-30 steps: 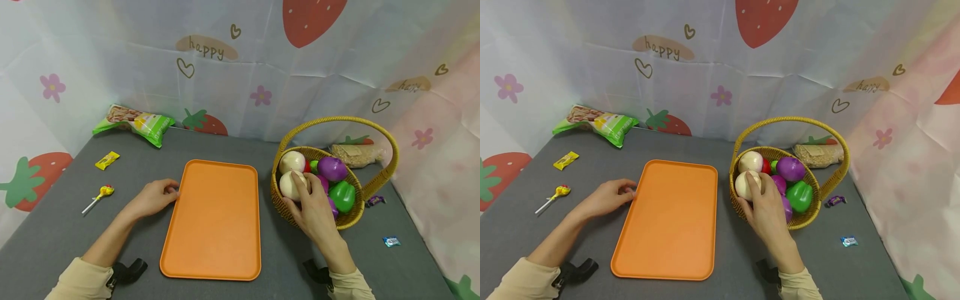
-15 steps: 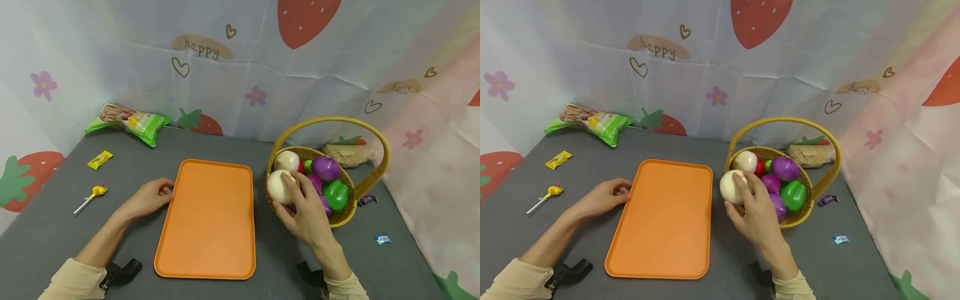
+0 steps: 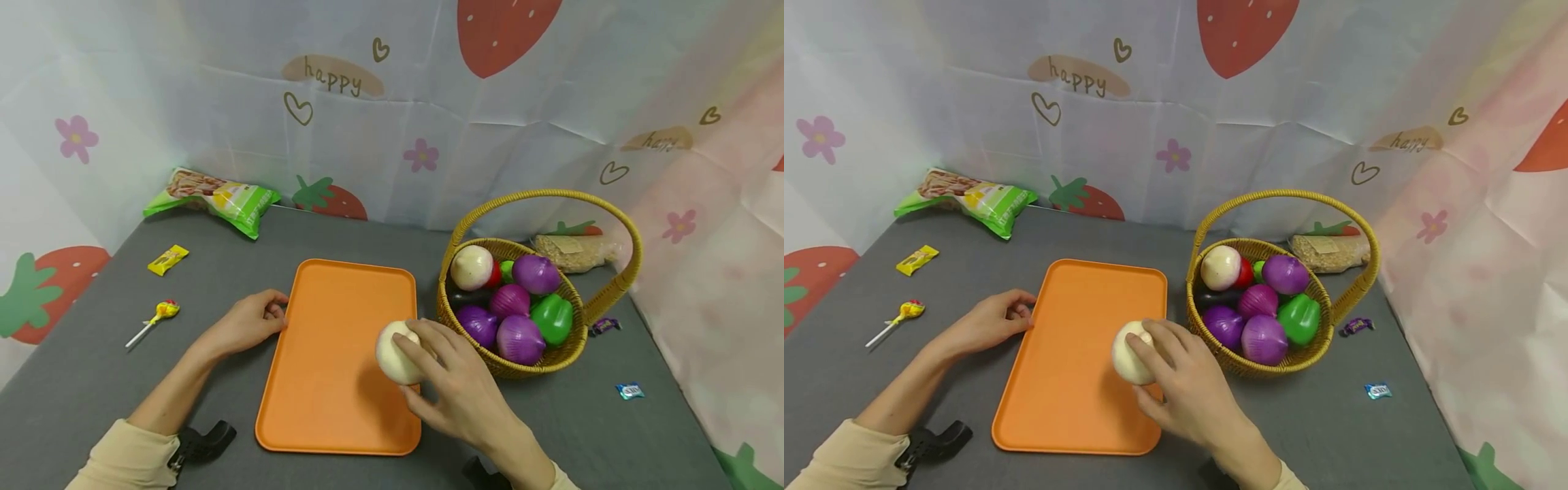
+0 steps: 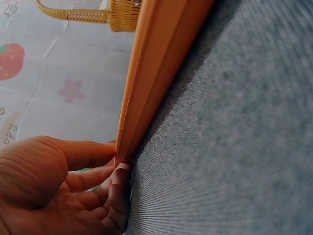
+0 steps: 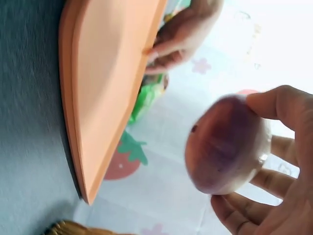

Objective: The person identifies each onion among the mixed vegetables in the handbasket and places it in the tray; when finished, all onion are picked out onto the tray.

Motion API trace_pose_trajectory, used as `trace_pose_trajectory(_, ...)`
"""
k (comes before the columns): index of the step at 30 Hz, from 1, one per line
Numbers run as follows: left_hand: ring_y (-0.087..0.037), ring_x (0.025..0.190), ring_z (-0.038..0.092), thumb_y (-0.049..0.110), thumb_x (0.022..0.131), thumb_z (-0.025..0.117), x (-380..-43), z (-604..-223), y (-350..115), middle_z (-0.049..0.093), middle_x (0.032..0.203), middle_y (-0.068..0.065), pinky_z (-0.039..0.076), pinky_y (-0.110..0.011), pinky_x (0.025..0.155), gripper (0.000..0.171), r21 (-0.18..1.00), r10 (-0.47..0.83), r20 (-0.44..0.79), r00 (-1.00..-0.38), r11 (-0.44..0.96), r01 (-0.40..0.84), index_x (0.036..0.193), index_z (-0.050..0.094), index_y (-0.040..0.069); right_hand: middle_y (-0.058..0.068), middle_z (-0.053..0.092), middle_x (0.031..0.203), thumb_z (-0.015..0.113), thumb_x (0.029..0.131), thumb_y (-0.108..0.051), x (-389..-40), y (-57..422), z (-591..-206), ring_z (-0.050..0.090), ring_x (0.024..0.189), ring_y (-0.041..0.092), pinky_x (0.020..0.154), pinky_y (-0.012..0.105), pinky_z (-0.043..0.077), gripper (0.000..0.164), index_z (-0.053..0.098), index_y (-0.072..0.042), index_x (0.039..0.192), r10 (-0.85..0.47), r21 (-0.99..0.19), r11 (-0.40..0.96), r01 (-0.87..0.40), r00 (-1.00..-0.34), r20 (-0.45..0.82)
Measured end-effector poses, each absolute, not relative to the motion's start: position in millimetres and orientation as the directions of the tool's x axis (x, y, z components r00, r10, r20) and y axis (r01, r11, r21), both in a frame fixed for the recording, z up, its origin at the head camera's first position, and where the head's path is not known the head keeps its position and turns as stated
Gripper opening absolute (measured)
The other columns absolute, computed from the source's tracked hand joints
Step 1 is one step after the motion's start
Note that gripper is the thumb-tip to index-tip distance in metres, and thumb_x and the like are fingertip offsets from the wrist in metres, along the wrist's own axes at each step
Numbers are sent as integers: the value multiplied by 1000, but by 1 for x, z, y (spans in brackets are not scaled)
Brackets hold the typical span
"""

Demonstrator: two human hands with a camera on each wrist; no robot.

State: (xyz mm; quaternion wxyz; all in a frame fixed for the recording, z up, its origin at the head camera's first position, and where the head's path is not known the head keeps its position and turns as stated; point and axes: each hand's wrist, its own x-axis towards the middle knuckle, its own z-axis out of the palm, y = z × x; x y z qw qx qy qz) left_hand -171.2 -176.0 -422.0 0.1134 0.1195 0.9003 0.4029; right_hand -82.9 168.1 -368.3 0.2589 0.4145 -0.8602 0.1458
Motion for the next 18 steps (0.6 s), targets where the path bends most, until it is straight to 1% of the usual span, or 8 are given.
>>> trace_pose_trajectory(3, -14, 77, 54, 16, 95, 58, -171, -422, -176, 62, 92, -8, 42, -29, 73, 37, 752, 308, -107, -945, 648, 126, 125, 54, -5, 9, 58, 131, 79, 72, -29, -80, 161, -375, 58, 117, 27, 94, 43, 53, 63, 58, -17, 130, -688, -9, 599, -800, -521, 506)
trace_pose_trajectory(7, -14, 78, 54, 16, 96, 57, -170, -423, -177, 62, 92, -8, 43, -30, 74, 36, 745, 301, -102, -948, 655, 128, 125, 55, -5, 8, 56, 133, 80, 68, -29, -76, 154, -386, 57, 120, 25, 94, 40, 53, 64, 58, -19, 127, -745, -3, 575, -818, -525, 411)
trace_pose_trajectory(9, -14, 78, 55, 15, 96, 57, -170, -424, -177, 62, 92, -8, 43, -30, 74, 35, 742, 298, -99, -949, 657, 129, 124, 55, -5, 8, 55, 134, 81, 68, -28, -75, 152, -392, 56, 122, 25, 95, 39, 53, 63, 58, -19, 126, -761, -6, 568, -823, -529, 376)
trace_pose_trajectory(13, -14, 79, 55, 15, 95, 58, -172, -426, -177, 63, 92, -8, 43, -29, 75, 35, 742, 292, -95, -952, 658, 128, 123, 55, -4, 8, 55, 133, 81, 68, -25, -75, 149, -400, 56, 122, 26, 97, 37, 53, 61, 58, -19, 124, -782, 3, 554, -833, -518, 347)
trace_pose_trajectory(18, -14, 76, 55, 15, 93, 60, -175, -429, -178, 64, 91, -8, 44, -28, 72, 34, 753, 276, -82, -958, 647, 122, 121, 58, -4, 8, 56, 132, 83, 72, -27, -76, 147, -406, 57, 122, 26, 100, 36, 51, 57, 58, -19, 123, -798, 19, 542, -840, -507, 327)
